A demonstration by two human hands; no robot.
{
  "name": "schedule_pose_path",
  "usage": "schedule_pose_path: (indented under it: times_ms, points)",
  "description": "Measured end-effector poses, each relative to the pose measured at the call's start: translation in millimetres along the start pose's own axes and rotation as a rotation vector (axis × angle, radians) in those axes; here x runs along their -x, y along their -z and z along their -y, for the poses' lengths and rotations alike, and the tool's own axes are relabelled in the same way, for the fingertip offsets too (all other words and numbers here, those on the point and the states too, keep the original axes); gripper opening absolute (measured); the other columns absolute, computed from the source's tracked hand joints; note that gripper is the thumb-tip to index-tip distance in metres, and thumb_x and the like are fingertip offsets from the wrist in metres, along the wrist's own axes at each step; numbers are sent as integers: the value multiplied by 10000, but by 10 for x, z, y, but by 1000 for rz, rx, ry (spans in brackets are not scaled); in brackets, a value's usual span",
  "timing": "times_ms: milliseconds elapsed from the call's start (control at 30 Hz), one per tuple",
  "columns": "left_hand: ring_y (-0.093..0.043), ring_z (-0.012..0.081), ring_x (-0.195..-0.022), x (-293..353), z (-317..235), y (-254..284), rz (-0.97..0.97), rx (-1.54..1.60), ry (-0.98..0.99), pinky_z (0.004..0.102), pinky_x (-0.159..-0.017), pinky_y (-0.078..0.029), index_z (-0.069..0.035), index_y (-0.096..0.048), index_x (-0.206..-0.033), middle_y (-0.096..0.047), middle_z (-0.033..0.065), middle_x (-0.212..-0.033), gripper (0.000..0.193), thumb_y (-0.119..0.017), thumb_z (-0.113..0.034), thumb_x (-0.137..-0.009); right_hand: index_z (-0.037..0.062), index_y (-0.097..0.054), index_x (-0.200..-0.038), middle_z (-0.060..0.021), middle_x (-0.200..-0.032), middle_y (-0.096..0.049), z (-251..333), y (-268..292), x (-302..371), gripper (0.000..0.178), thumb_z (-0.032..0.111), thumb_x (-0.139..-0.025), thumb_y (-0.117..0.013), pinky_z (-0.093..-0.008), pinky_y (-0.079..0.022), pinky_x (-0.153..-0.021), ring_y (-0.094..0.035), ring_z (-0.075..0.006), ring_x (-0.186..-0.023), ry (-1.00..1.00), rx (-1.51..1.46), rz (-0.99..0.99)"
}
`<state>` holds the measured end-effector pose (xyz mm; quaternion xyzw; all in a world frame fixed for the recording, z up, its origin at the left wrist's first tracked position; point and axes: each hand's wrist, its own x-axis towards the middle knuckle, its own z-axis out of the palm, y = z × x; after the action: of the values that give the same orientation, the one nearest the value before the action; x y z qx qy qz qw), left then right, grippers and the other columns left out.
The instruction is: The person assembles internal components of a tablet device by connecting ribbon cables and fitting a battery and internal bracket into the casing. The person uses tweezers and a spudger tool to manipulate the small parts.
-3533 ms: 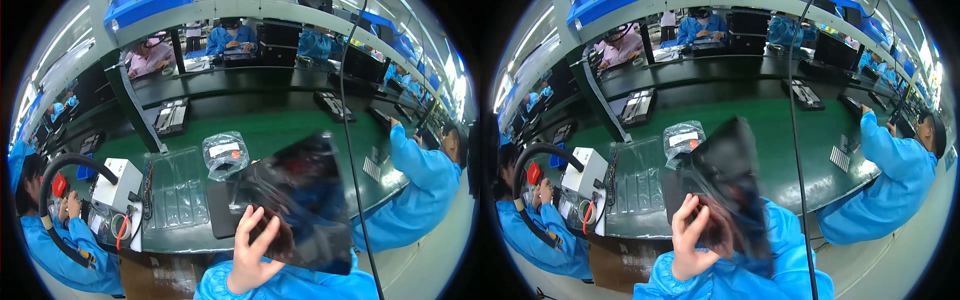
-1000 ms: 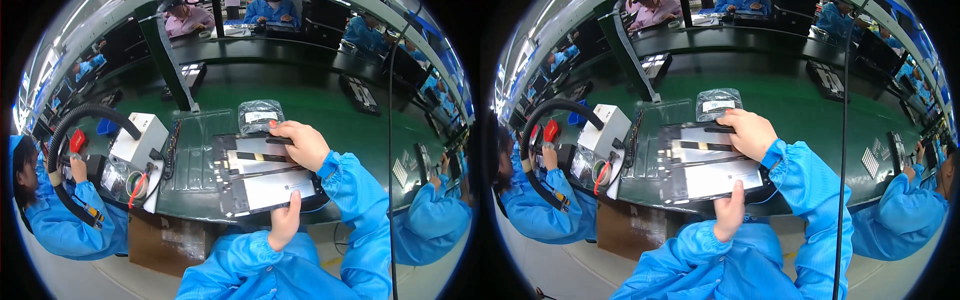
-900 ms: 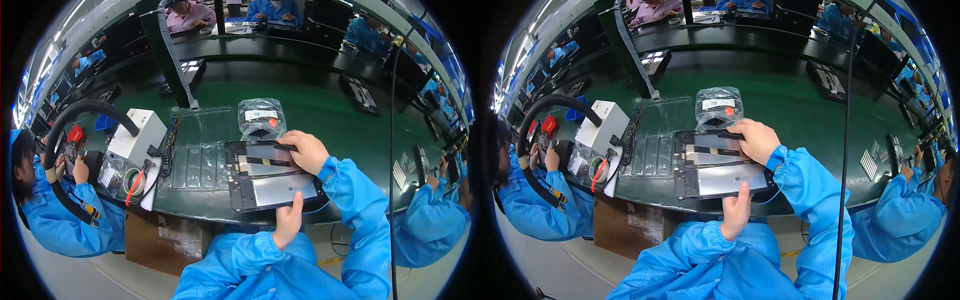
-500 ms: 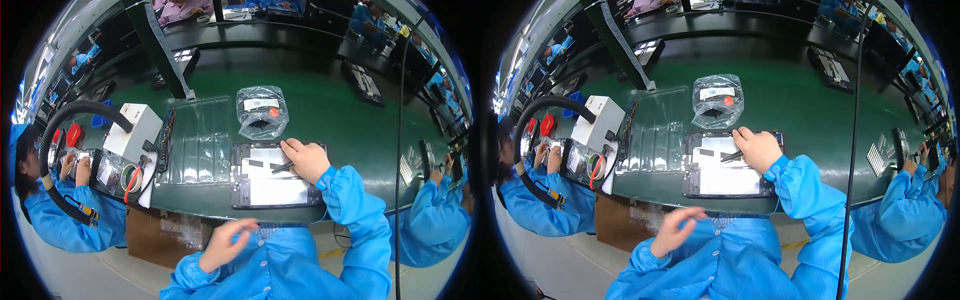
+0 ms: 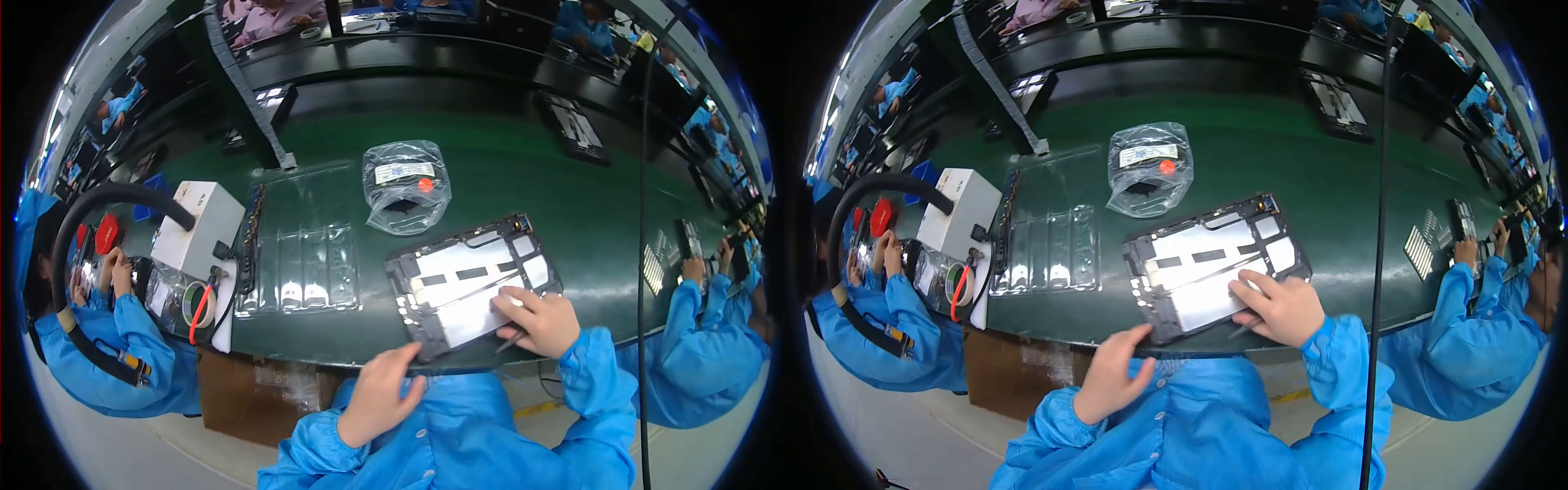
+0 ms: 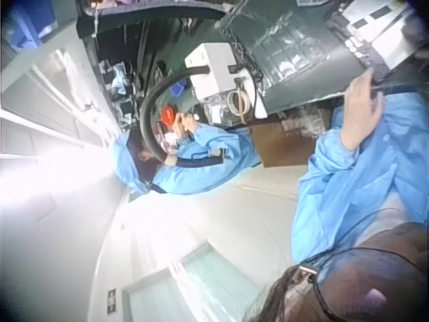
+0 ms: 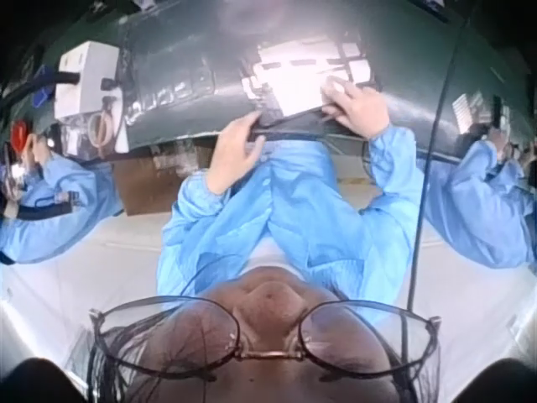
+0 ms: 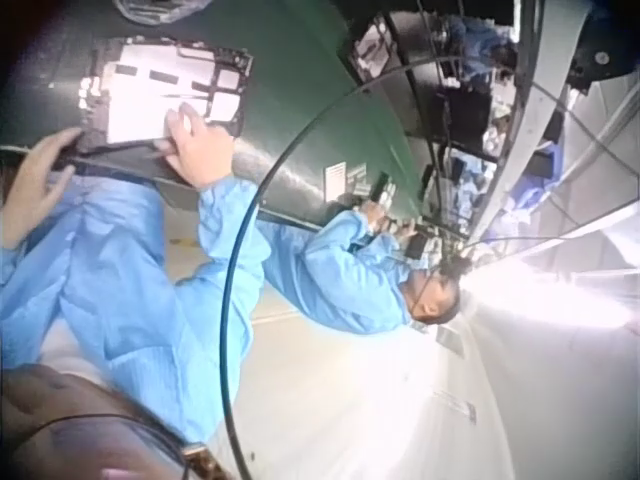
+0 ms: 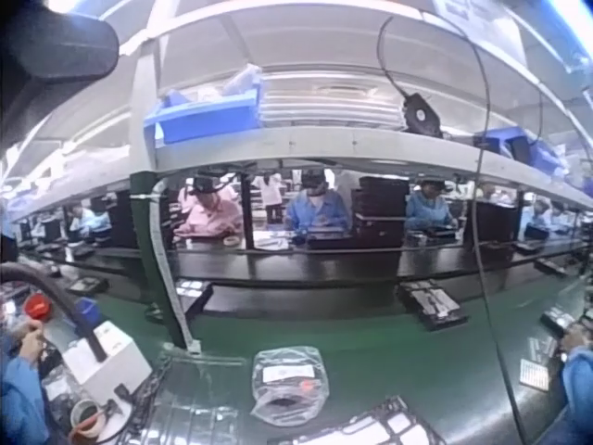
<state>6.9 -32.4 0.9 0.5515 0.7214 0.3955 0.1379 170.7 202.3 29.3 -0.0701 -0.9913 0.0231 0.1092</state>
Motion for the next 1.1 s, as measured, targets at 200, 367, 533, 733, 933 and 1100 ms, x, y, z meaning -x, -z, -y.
schedule_pose_path:
  times_ms: [200,367,533,733,933,1100]
  points:
    - [-537,334,-981,-658,-256,-265,257,-1,-287,394,-843,-434,-18,-452,-1224,-542,184,-1106,558,-651,-162,-723,183,-547,-1158,-8,-1192,-546,-601,-236,372,601,89,-588,-710,-297,-483,-510,-587,-211,-569,-220,165,-156]
    - [-388,366,-1159,-1593,32,46,-193,-845,-261,513,-874,-375,-133,-411,-1274,-407,151,-1263,711,-713,-197,-633,194,-550,-1158,-7,-1203,-539,-841,-166,142,595,45,-599,-686,-289,-483,-544,-581,-219,-584,-263,220,-218]
    - [-522,224,-848,-1884,819,-279,-215,-971,-264,348,-666,-463,-79,-498,-1149,-516,79,-945,459,-608,-153,-709,207,-545,-1168,4,-1220,-529,-1166,-419,-108,606,39,-601,-681,-301,-498,-578,-591,-230,-610,-284,190,-280]
    - [-546,179,-695,-1320,285,-405,16,-809,-339,282,-502,-482,-40,-535,-927,-490,63,-790,220,-515,-97,-715,239,-523,-1197,10,-1242,-512,-1446,-515,-421,594,80,-643,-670,-331,-513,-621,-617,-261,-669,-341,163,-264]
    - [-521,131,-651,-1156,149,-430,83,-714,-443,227,-478,-469,-37,-558,-975,-486,27,-778,290,-543,-129,-701,248,-481,-1236,18,-1269,-488,-1563,-756,-1267,599,129,-681,-672,-333,-516,-632,-623,-259,-678,-325,178,-291]
    - [-529,122,-620,-1181,222,-413,47,-609,-458,205,-508,-455,-49,-564,-961,-506,24,-779,265,-539,-133,-710,229,-456,-1250,-26,-1282,-478,-1513,-907,-2033,593,104,-710,-667,-345,-521,-690,-631,-262,-804,-369,127,-256]
